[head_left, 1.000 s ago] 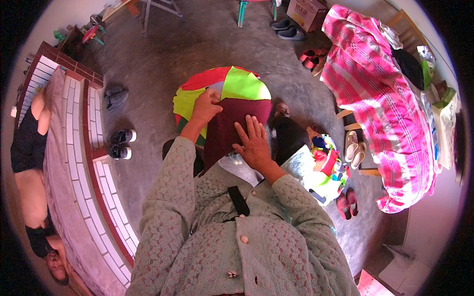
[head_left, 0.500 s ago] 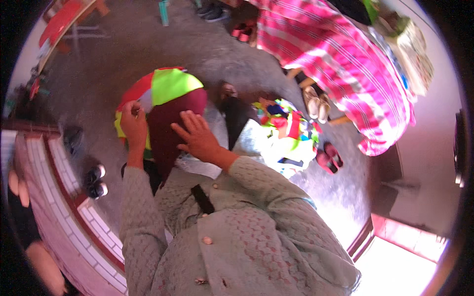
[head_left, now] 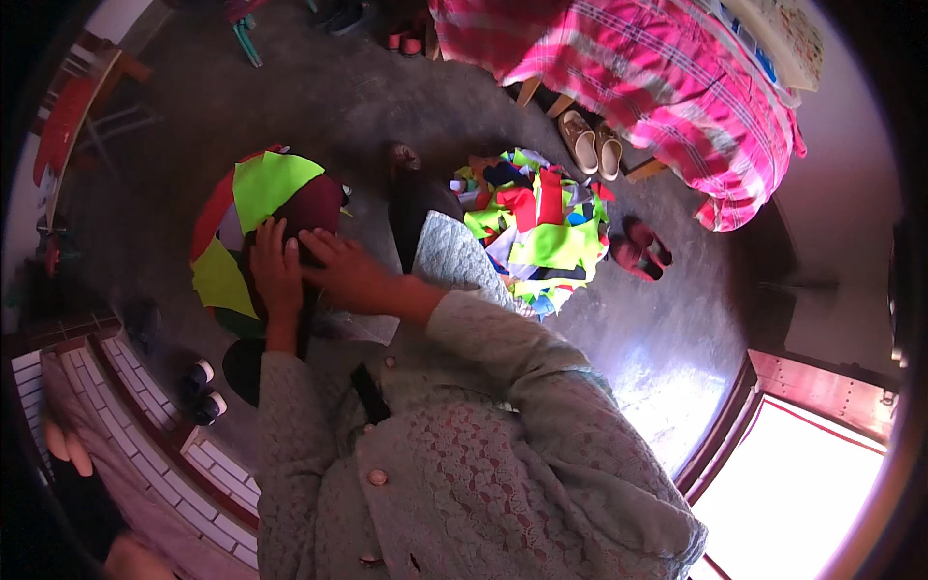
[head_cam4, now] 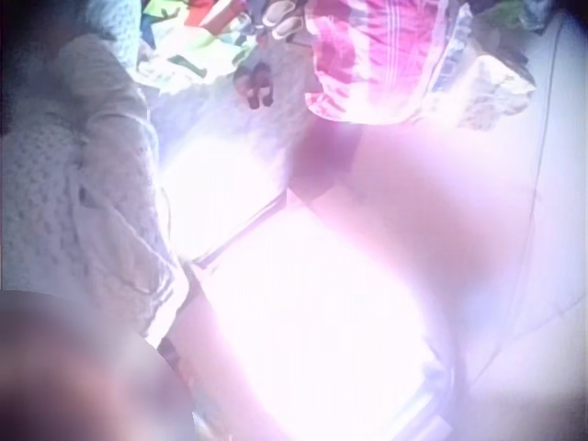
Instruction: The person sits on the floor and assembles a multi-colored paper craft by folding and attaching individual colored paper pieces to a growing structure. They repeatedly pick up pieces from a pile, fold them, and attach them to the craft held in their lap.
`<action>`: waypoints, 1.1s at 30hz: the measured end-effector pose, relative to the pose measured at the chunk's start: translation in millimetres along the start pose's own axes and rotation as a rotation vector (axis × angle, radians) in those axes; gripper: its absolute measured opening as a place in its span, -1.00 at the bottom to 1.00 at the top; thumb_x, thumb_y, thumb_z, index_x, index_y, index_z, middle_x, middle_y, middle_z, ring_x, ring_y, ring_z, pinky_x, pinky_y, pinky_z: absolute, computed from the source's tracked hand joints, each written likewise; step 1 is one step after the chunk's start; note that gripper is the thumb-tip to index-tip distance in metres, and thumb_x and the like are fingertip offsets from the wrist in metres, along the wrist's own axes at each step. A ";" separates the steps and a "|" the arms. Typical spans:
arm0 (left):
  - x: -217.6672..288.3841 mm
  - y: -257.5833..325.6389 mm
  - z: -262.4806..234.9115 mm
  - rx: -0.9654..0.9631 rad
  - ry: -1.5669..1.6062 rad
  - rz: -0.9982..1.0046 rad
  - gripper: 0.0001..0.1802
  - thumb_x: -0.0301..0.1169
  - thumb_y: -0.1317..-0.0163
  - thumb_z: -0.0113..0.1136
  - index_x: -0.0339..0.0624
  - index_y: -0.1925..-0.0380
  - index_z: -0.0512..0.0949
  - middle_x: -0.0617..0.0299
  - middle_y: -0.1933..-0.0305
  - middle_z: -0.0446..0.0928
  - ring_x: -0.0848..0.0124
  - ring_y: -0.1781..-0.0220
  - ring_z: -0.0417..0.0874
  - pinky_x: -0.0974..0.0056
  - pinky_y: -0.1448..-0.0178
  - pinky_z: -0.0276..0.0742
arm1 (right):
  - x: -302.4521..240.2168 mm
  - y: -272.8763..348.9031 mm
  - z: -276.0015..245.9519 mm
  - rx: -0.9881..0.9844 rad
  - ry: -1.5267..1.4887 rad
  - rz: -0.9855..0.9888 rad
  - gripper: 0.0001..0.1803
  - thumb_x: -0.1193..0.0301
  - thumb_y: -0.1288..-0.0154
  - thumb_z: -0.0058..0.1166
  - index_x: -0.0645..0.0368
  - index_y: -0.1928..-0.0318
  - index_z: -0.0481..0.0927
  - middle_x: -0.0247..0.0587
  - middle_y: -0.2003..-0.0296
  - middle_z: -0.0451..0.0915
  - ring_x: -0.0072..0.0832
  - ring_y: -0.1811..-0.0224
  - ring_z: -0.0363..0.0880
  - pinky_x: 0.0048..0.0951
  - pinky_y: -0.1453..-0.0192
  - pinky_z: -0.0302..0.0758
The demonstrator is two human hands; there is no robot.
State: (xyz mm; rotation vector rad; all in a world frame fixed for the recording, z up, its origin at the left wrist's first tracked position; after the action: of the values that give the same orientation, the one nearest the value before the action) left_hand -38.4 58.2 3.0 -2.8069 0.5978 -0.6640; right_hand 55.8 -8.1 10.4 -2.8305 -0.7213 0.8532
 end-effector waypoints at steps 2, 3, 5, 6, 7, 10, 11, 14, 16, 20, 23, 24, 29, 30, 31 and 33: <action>2.5 1.7 1.0 0.004 -0.049 0.015 -0.55 -0.19 -0.32 -0.16 -0.11 -0.15 0.32 0.05 -0.27 0.25 0.11 -0.37 0.15 -0.03 -0.36 -0.01 | 15.8 15.6 -39.3 -0.087 -0.295 0.118 -0.43 0.26 -0.13 0.12 0.03 -0.18 0.34 0.00 -0.22 0.24 -0.14 -0.20 0.32 -0.17 -0.19 0.32; 6.8 2.4 0.1 0.005 -0.085 0.016 -0.55 -0.19 -0.32 -0.16 -0.11 -0.16 0.31 0.05 -0.28 0.25 0.10 -0.37 0.15 -0.03 -0.36 -0.01 | 30.3 29.9 -54.9 -0.132 -0.440 0.176 -0.46 0.31 -0.14 0.12 0.04 -0.17 0.37 -0.02 -0.18 0.32 -0.17 -0.13 0.42 -0.22 -0.13 0.41; 17.4 1.5 -5.4 0.025 -0.109 0.047 -0.53 -0.21 -0.30 -0.13 -0.11 -0.17 0.28 0.03 -0.28 0.23 0.08 -0.35 0.17 -0.04 -0.34 0.02 | 72.1 60.1 -98.4 0.139 -0.528 0.107 -0.56 0.44 -0.15 0.13 0.09 -0.08 0.46 -0.11 -0.02 0.49 -0.30 0.06 0.56 -0.37 -0.02 0.49; 18.5 1.3 -5.6 0.026 -0.118 0.048 -0.54 -0.22 -0.29 -0.11 -0.11 -0.17 0.29 0.03 -0.28 0.23 0.08 -0.34 0.18 -0.04 -0.34 0.03 | 115.0 83.9 -95.4 0.125 -0.779 0.359 -0.62 0.52 -0.14 0.13 0.11 -0.02 0.51 -0.18 0.05 0.53 -0.41 0.05 0.55 -0.41 -0.03 0.48; 17.6 2.3 -6.3 0.028 -0.128 0.044 -0.54 -0.24 -0.27 -0.09 -0.12 -0.16 0.29 0.03 -0.28 0.23 0.07 -0.34 0.19 -0.04 -0.34 0.03 | 137.6 108.1 -122.5 0.281 -0.817 0.429 -0.65 0.47 -0.20 0.10 0.15 -0.04 0.50 -0.24 0.05 0.54 -0.49 0.06 0.53 -0.46 0.00 0.48; 16.1 1.8 -4.0 0.013 -0.154 0.019 -0.54 -0.28 -0.24 -0.06 -0.13 -0.15 0.30 0.02 -0.27 0.24 0.07 -0.32 0.21 -0.04 -0.33 0.05 | 232.6 206.3 -133.5 0.530 -0.857 0.804 -0.72 0.45 -0.27 0.01 0.23 0.01 0.52 -0.29 0.19 0.61 -0.56 0.19 0.56 -0.51 0.13 0.49; 17.3 0.0 -1.4 0.002 -0.158 0.017 -0.54 -0.29 -0.23 -0.04 -0.14 -0.14 0.30 0.01 -0.26 0.24 0.07 -0.32 0.21 -0.04 -0.33 0.06 | 251.3 242.9 -129.3 0.601 -0.935 0.840 -0.68 0.37 -0.27 0.00 0.20 -0.01 0.51 -0.27 0.20 0.61 -0.56 0.20 0.58 -0.54 0.16 0.48; 20.0 -2.2 0.0 -0.001 -0.184 0.022 -0.54 -0.31 -0.23 -0.05 -0.14 -0.15 0.30 0.01 -0.26 0.24 0.06 -0.32 0.21 -0.03 -0.33 0.06 | 286.0 337.4 -76.7 0.820 -1.166 1.255 -0.62 0.21 -0.24 0.02 0.16 0.02 0.49 -0.24 0.31 0.61 -0.48 0.27 0.59 -0.53 0.23 0.47; 16.7 -2.3 2.9 -0.007 -0.181 0.022 -0.54 -0.31 -0.23 -0.05 -0.14 -0.15 0.30 0.01 -0.27 0.24 0.07 -0.32 0.21 -0.03 -0.34 0.06 | 298.4 383.7 -20.3 0.969 -1.402 1.376 -0.70 0.25 -0.26 0.00 0.15 0.09 0.49 -0.22 0.39 0.60 -0.45 0.36 0.57 -0.46 0.27 0.49; 12.1 -2.7 5.2 -0.038 -0.207 0.004 -0.54 -0.31 -0.24 -0.07 -0.14 -0.16 0.29 0.02 -0.29 0.22 0.08 -0.33 0.20 -0.02 -0.36 0.03 | 306.5 432.3 81.2 1.070 -1.584 1.564 -0.78 0.28 -0.24 0.03 0.13 0.19 0.46 -0.22 0.45 0.57 -0.39 0.37 0.56 -0.36 0.26 0.51; 16.6 -2.6 2.7 -0.040 -0.234 0.009 -0.54 -0.32 -0.25 -0.10 -0.14 -0.16 0.28 0.02 -0.29 0.21 0.08 -0.34 0.19 -0.02 -0.37 0.02 | 295.4 433.4 104.9 1.124 -1.603 1.644 -0.81 0.29 -0.24 0.06 0.10 0.24 0.42 -0.18 0.27 0.50 -0.27 0.19 0.54 -0.29 0.15 0.51; 17.7 -2.9 3.1 -0.049 -0.245 0.006 -0.54 -0.32 -0.26 -0.11 -0.15 -0.17 0.27 0.02 -0.29 0.21 0.08 -0.34 0.18 -0.02 -0.37 0.01 | 293.3 432.4 107.9 1.145 -1.602 1.649 -0.79 0.28 -0.24 0.06 0.10 0.22 0.40 -0.18 0.23 0.46 -0.24 0.15 0.53 -0.27 0.13 0.51; 22.6 -4.4 4.7 -0.062 -0.239 0.018 -0.54 -0.30 -0.29 -0.17 -0.16 -0.19 0.26 0.03 -0.30 0.20 0.09 -0.35 0.17 0.00 -0.38 0.00 | 301.7 425.6 124.4 1.211 -1.638 1.602 -0.59 0.23 -0.21 0.12 0.04 -0.02 0.34 -0.20 0.03 0.32 -0.11 0.02 0.43 -0.17 0.03 0.46; 21.7 -4.9 5.7 -0.062 -0.236 0.018 -0.54 -0.30 -0.29 -0.18 -0.16 -0.19 0.26 0.03 -0.30 0.21 0.09 -0.35 0.17 0.00 -0.38 0.00 | 305.6 425.5 128.3 1.204 -1.633 1.603 -0.57 0.21 -0.22 0.11 0.04 -0.04 0.32 -0.23 -0.01 0.31 -0.13 0.01 0.42 -0.18 0.03 0.46; 19.8 -4.1 7.1 -0.063 -0.235 0.017 -0.54 -0.29 -0.30 -0.19 -0.16 -0.19 0.26 0.03 -0.30 0.21 0.09 -0.35 0.17 0.01 -0.38 0.00 | 308.6 425.7 131.1 1.195 -1.627 1.604 -0.54 0.19 -0.22 0.09 0.04 -0.06 0.31 -0.25 -0.04 0.29 -0.14 0.01 0.42 -0.18 0.02 0.45; 18.5 -3.4 7.0 -0.064 -0.235 0.011 -0.54 -0.28 -0.31 -0.21 -0.16 -0.20 0.26 0.03 -0.30 0.22 0.09 -0.35 0.17 0.02 -0.38 0.00 | 314.6 426.0 137.8 1.202 -1.593 1.616 -0.49 0.18 -0.21 0.10 0.07 -0.10 0.29 -0.22 -0.07 0.30 -0.15 0.02 0.43 -0.17 0.02 0.45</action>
State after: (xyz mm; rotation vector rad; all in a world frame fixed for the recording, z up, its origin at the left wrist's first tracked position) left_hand -18.9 54.1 4.9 -2.8798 0.5983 -0.3104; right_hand 386.5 -242.8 -356.9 -0.6334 1.7237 2.2427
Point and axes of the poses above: each hand's wrist, its own y-axis away from the middle knuckle, its own z-axis out of the palm, x = y × z, the point moved 9 cm from there along -y, towards the middle knuckle
